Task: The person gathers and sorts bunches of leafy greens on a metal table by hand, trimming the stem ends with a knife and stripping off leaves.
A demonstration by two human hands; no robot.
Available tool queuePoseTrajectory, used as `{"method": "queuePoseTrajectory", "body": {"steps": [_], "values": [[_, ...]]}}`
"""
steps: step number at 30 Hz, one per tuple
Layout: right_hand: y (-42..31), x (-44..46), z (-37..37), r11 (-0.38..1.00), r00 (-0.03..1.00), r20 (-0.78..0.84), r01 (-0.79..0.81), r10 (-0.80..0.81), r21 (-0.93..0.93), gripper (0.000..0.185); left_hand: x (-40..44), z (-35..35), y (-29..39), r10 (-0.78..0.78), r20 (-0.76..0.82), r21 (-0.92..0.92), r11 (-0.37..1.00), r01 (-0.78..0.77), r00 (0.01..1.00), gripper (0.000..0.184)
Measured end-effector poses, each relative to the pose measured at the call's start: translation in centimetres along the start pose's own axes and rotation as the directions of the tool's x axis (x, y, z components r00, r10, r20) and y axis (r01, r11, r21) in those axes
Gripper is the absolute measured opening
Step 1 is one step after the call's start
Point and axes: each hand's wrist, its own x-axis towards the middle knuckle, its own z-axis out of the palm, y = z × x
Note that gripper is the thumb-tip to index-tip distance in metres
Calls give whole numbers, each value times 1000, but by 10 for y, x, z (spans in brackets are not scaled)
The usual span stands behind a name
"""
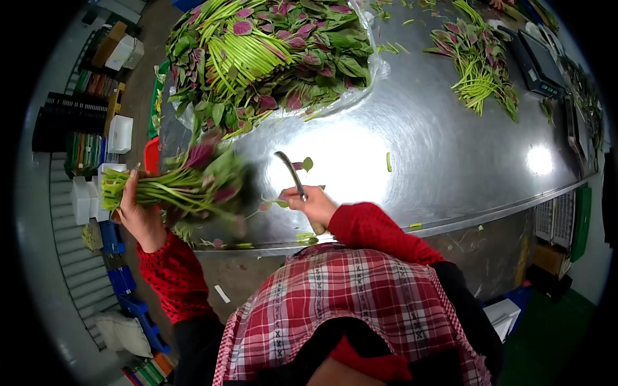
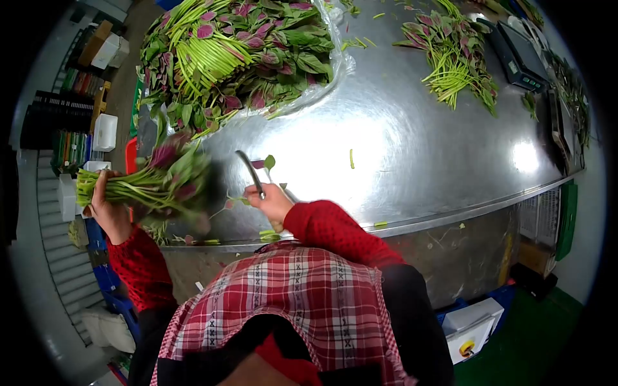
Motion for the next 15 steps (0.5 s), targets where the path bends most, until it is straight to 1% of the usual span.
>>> {"method": "queuePoseTrajectory", "body": {"steps": [1,2,3,4,5,6,7,8,9,10,11,12,13,14,15], "values": [[-4,-1,-8,989,987,-138,69,-86,-129,30,9,-3,-9,-35,67,-208,977,48,997,13],[-4,-8,-26,957,949,-259,109,-181,-270,31,13,-4,-21,-61,106,-345,934,95,992,11],[-4,-8,-57,973,847,-489,132,-210,-190,29,10,2,-34,-120,113,-411,898,156,986,10],[-16,-22,-100,986,782,-606,61,-144,-155,27,2,12,-48,-181,128,-472,854,221,975,10],[5,-32,-113,986,776,-616,48,-138,-159,27,-2,19,-72,-200,148,-456,855,247,968,9],[45,-35,-123,925,776,-611,-101,-157,-365,28,-8,29,-92,-212,171,-444,855,267,962,9],[81,-36,-134,799,777,-603,-241,-181,-551,29,-20,47,-100,-340,105,-480,806,347,934,10],[83,-43,-116,839,789,-582,-169,-200,-517,31,-21,57,-109,-354,180,-486,779,396,918,10],[83,-49,-98,874,800,-560,-96,-218,-477,32,-25,71,-107,-377,182,-451,788,418,908,11],[51,-53,-75,981,842,-528,8,-111,-193,34,-28,83,-100,-397,172,-410,803,432,901,11],[19,-58,-52,990,872,-489,70,-2,121,37,-30,88,-94,-360,178,-312,862,399,916,12],[0,-61,-63,921,897,-376,-78,232,381,40,-40,101,-73,-342,127,-219,906,363,931,11],[15,-63,-87,938,867,-486,73,109,340,36,-48,107,-53,-215,115,-30,975,219,970,11],[-9,-76,-107,976,758,-639,18,130,219,33,-54,113,-36,-90,132,158,985,69,987,10],[-17,-94,-135,984,730,-676,-173,102,-37,34,-57,115,-21,92,203,318,935,-155,975,9]]}}
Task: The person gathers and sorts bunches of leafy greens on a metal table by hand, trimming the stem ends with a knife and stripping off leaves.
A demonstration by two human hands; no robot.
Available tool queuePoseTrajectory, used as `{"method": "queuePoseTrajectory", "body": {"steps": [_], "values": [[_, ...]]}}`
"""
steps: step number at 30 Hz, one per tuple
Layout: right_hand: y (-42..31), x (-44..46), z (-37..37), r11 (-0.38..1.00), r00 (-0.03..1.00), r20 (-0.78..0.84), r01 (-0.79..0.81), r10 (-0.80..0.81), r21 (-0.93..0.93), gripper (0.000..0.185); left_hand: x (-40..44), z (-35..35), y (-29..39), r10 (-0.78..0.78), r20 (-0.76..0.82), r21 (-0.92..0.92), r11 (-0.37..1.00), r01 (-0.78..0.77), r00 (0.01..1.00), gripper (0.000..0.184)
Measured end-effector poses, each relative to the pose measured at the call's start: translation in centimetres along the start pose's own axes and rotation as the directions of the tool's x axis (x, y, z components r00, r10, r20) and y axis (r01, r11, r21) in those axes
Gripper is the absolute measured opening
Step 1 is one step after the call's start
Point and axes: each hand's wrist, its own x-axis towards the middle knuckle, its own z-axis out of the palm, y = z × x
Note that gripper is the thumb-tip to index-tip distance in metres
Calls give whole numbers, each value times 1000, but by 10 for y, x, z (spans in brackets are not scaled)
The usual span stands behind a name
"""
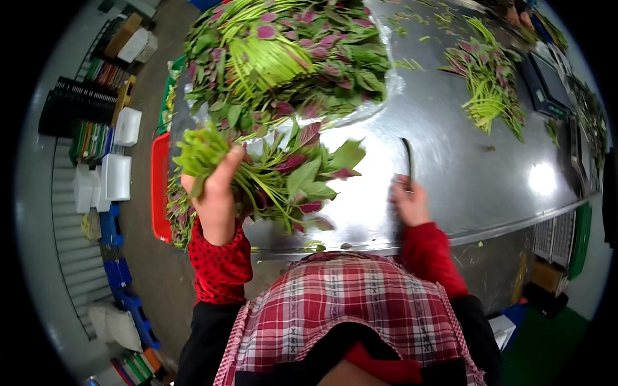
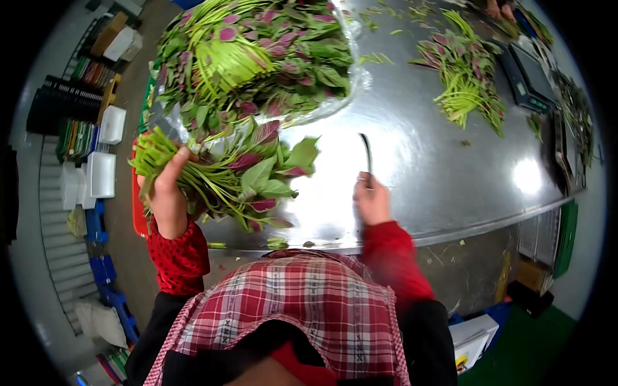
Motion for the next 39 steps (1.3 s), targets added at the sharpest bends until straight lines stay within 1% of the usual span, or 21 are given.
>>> {"method": "queuePoseTrajectory", "body": {"steps": [1,3,4,6,8,11,12,13,15,16,17,19,21,22,27,29,33,34,35,37,39], "values": [[19,9,-32,948,976,-38,201,-217,-246,38,0,-3,0,192,51,146,969,-198,980,12],[1,-8,-66,648,953,-68,147,-295,-747,45,1,12,-8,445,180,349,805,-479,878,15],[-2,-14,-65,641,953,-59,153,-298,-752,45,-3,27,-19,420,245,383,786,-485,874,17],[-8,-23,-54,455,770,-11,365,-638,-812,55,-16,77,-74,285,343,502,750,-431,895,23],[5,-26,-14,577,781,0,462,-625,-673,59,-35,132,-120,55,455,580,739,-342,889,19],[23,-31,51,765,872,197,488,-448,-420,61,-59,182,-186,-90,530,626,712,-318,843,22],[21,-37,65,850,914,246,395,-323,-348,60,-57,184,-186,-151,558,643,700,-310,816,31],[18,-41,73,875,904,293,393,-312,-282,59,-56,183,-186,-211,581,661,686,-305,786,41],[21,-43,75,868,889,339,408,-307,-284,58,-44,160,-160,-165,731,528,752,-396,662,72],[20,-43,72,868,892,341,401,-297,-293,56,-29,149,-163,-89,818,421,765,-488,568,98],[25,-39,70,876,897,330,390,-292,-285,56,-10,134,-152,-28,866,329,784,-526,500,102],[39,-32,68,976,929,348,176,-121,-129,54,18,114,-155,-209,924,345,817,-462,320,109],[30,-30,72,977,934,338,169,-117,-127,53,30,98,-142,-419,870,491,684,-539,261,116],[25,-30,75,988,916,393,121,-75,-94,53,26,83,-154,-314,884,468,602,-647,347,119],[16,-31,99,993,856,512,19,-76,115,56,-31,48,-174,-58,852,481,476,-736,520,128],[19,-26,98,993,855,511,35,-87,110,54,-50,54,-169,-151,829,555,347,-756,539,125],[27,-26,82,981,834,547,-156,69,115,47,-34,55,-172,-214,841,541,374,-753,497,107],[28,-26,79,975,820,561,-202,115,95,45,-28,54,-176,-157,843,534,352,-769,514,72],[29,-27,77,976,821,560,-198,112,95,45,-24,50,-188,-154,843,535,350,-769,516,72],[32,-30,75,977,827,557,-174,78,122,40,-13,39,-212,-53,857,505,291,-813,513,44],[42,-37,68,982,868,490,-157,86,105,32,0,28,-168,66,869,453,297,-841,491,30]]}}
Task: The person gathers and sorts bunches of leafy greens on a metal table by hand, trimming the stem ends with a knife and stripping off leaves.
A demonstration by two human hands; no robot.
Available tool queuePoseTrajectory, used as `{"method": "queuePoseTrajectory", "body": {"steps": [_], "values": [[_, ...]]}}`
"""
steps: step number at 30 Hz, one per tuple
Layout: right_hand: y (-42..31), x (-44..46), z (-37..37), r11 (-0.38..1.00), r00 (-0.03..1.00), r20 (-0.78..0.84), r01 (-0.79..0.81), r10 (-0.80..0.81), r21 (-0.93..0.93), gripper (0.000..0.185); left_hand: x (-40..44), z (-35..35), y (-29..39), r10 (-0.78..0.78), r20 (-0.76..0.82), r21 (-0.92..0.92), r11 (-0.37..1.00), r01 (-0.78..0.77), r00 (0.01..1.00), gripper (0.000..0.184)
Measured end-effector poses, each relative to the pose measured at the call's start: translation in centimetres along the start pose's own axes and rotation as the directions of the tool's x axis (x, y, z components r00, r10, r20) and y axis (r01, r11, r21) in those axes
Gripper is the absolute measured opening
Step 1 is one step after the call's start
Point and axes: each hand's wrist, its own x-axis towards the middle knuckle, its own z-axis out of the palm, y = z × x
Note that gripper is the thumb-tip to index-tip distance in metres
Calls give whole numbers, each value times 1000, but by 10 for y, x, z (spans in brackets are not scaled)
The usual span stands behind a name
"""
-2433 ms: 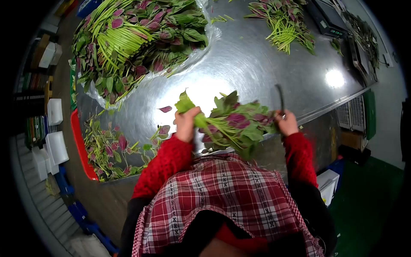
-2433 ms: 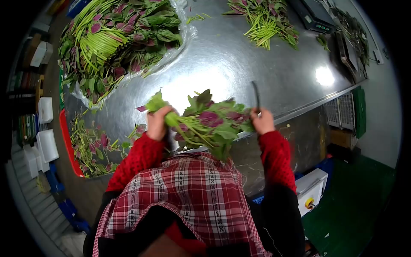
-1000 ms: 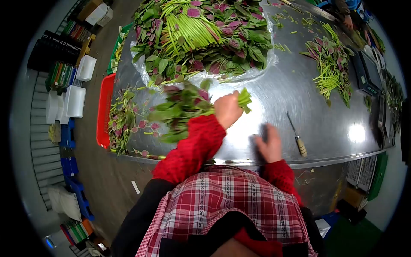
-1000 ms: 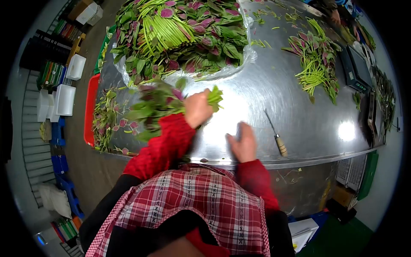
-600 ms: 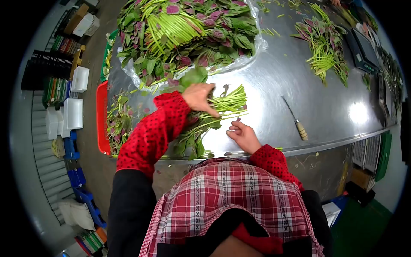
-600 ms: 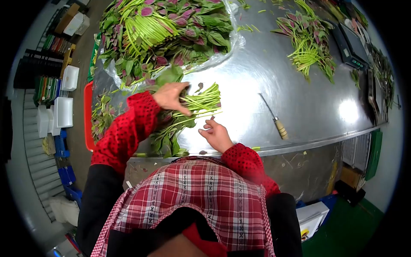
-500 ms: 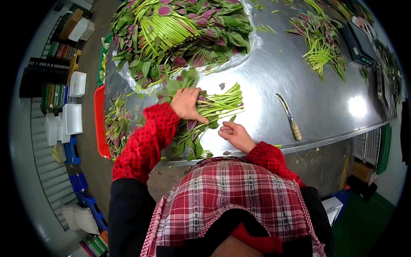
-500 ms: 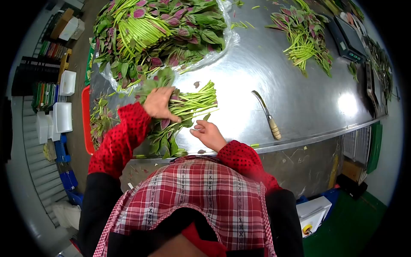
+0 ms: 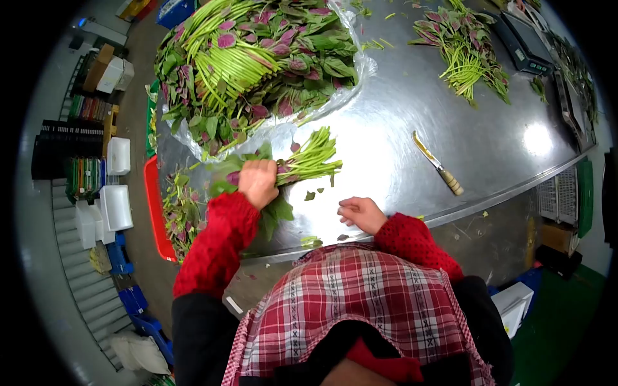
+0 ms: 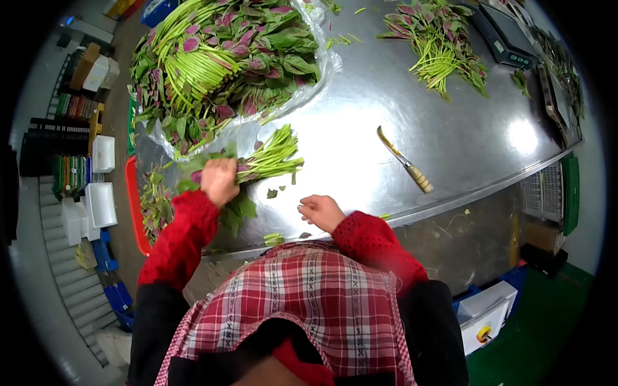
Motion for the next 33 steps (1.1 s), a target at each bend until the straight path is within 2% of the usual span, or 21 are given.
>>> {"method": "queuePoseTrajectory", "body": {"steps": [3,4,6,8,10,12,14,16,17,18,20,22,23,24,26,27,28,29,30,32,33], "values": [[7,-13,-7,994,998,-50,-35,40,99,28,-14,-54,3,-97,-269,63,991,118,958,32],[7,-11,-5,996,993,-81,-90,92,26,26,-25,-41,-5,-104,-254,70,990,125,962,32],[-6,-11,2,992,996,-49,-82,78,-94,24,-34,-16,-27,-91,139,209,976,61,986,32],[16,-9,-2,1000,1000,-20,19,-19,-22,24,-35,-53,-30,-81,-4,220,972,79,997,32],[12,-12,0,996,995,-61,-83,84,23,25,-41,-68,-25,-87,-177,175,977,119,980,34],[0,-10,6,987,992,-52,-123,118,-106,26,-55,-22,-45,-160,200,305,948,93,967,31],[-2,-14,7,990,997,-38,-66,62,-124,26,-47,-35,-56,-103,168,312,949,47,980,27],[17,-10,2,997,996,-42,-81,81,3,25,-53,-73,-41,-114,-89,292,947,135,990,23],[9,-11,6,994,994,-46,-99,97,-50,25,-61,-53,-50,-119,49,220,970,105,992,25],[0,-12,9,987,993,-49,-113,108,-113,24,-67,-36,-50,-145,193,334,940,74,970,25],[6,-10,7,996,997,2,-83,83,-23,23,-71,-36,-66,-107,161,326,944,49,981,26],[14,-10,4,997,997,-30,-73,74,34,23,-60,-76,-51,-177,-62,303,934,188,982,23],[7,-11,8,993,992,-37,-120,120,1,22,-66,-62,-55,-127,-87,267,953,146,988,24],[-1,-13,11,990,995,-39,-96,92,-104,23,-77,-29,-66,-158,72,258,957,135,985,30],[11,-7,7,997,999,25,-42,44,-68,24,-79,-23,-77,-160,220,327,941,82,962,30],[5,-11,7,997,998,5,-61,61,-56,24,-64,-36,-79,-151,198,346,935,75,968,30],[1,-14,7,993,993,-23,-111,112,32,24,-61,-46,-72,-124,48,338,936,100,991,28],[2,-11,9,996,996,-20,-92,92,-19,24,-70,-50,-60,-116,-82,311,941,136,990,27],[0,-12,10,993,996,-6,-88,88,-82,24,-75,-32,-60,-131,184,336,940,63,974,14],[-9,-10,9,986,996,30,-75,80,-148,25,-78,-17,-64,-267,533,441,898,6,803,12],[-8,-10,5,990,995,54,-78,85,-119,25,-74,-31,-63,-224,417,487,873,-9,881,14]]}}
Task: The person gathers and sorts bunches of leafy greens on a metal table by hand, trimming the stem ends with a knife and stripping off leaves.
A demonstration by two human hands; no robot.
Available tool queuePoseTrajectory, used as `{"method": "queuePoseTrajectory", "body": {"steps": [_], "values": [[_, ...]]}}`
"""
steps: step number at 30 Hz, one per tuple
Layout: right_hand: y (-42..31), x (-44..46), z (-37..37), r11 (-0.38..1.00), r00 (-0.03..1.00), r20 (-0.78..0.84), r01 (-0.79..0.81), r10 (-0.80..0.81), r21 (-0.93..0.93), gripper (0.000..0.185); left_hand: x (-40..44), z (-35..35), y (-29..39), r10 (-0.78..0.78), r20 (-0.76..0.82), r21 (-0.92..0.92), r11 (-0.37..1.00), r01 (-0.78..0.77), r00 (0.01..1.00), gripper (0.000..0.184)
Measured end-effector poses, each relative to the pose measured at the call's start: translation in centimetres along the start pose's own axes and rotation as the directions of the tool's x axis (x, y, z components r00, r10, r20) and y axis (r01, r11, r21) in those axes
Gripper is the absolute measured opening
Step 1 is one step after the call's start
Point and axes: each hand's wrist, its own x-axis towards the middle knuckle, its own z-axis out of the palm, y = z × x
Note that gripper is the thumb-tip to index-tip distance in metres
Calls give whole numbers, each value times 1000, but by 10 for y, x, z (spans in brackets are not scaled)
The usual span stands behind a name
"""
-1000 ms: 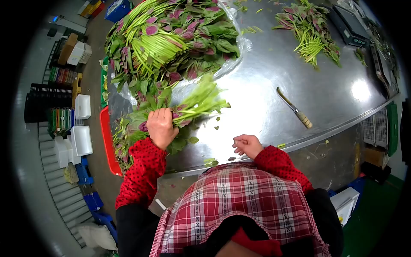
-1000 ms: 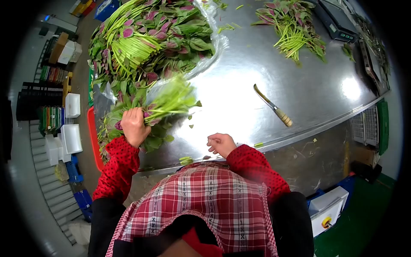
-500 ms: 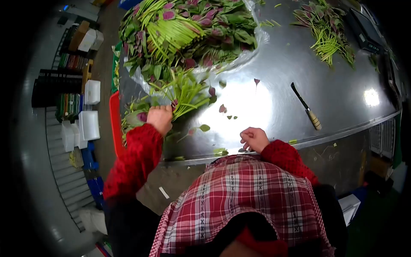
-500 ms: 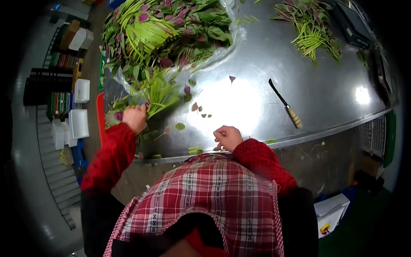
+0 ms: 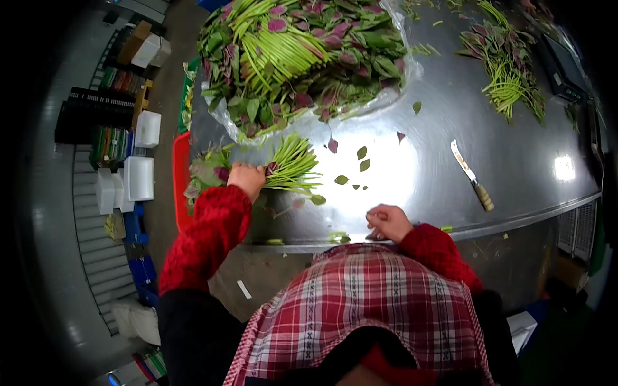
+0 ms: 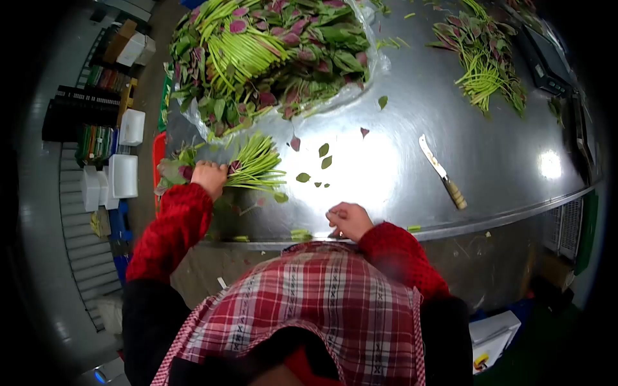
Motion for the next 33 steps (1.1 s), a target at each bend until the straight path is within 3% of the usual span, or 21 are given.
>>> {"method": "queuePoseTrajectory", "body": {"steps": [1,2,3,4,5,6,7,8,11,13,14,16,17,19,20,21,23,24,26,30,33], "values": [[5,1,2,999,1000,26,-14,13,48,25,-7,-13,-5,-19,-226,-32,999,13,974,15],[12,5,1,999,1000,-2,3,-3,33,26,-11,-25,-4,-7,-314,-3,1000,7,949,16],[6,7,6,978,986,-77,131,-145,-161,29,-18,-32,4,-6,-395,11,1000,11,918,17],[-4,12,10,767,850,-104,404,-516,-499,31,-23,-41,10,-12,-387,0,1000,13,922,17],[-58,-1,19,795,875,-89,384,-475,-469,34,-24,-52,14,33,-439,31,999,-21,898,18],[-88,-1,28,720,760,-108,547,-641,-426,37,-23,-61,19,85,-492,69,996,-59,866,19],[-111,5,35,690,717,-106,603,-689,-400,41,-22,-69,24,97,-497,72,995,-70,862,19],[-141,1,40,705,775,-28,557,-631,-439,44,-22,-77,29,130,-518,96,991,-94,845,20],[-150,25,56,423,648,212,675,-731,-605,27,-23,-94,36,179,-553,119,984,-135,813,21],[-133,45,45,432,588,122,704,-800,-564,19,-24,-96,33,177,-583,146,983,-112,793,22],[-131,49,27,360,507,12,629,-862,-689,16,-27,-94,29,166,-579,144,985,-100,798,22],[-143,36,-13,636,677,-207,477,-706,-607,17,-33,-89,21,102,-578,101,993,-53,809,22],[-146,29,-20,590,693,-172,424,-700,-687,20,-34,-90,19,97,-574,101,994,-47,813,22],[-143,25,9,697,758,-42,574,-651,-429,27,-33,-96,21,49,-560,80,997,-5,827,21],[-146,25,27,737,812,-2,528,-583,-421,36,-29,-101,24,50,-565,80,997,-6,823,22],[-157,21,40,740,871,57,448,-488,-502,29,-25,-107,28,52,-570,81,997,-7,820,22],[-148,34,59,856,880,24,467,-474,-224,29,-20,-116,33,100,-611,133,991,-22,785,24],[-144,36,60,856,879,23,469,-475,-220,29,-19,-117,33,108,-585,147,989,-25,804,25],[-139,37,64,879,890,11,449,-456,164,28,-22,-114,32,101,-556,132,991,-32,825,26],[-149,42,24,889,912,-187,401,-365,220,30,-27,-106,23,51,-545,111,994,12,837,27],[-172,18,45,965,965,37,260,-261,42,41,-23,-114,28,50,-528,96,995,1,848,28]]}}
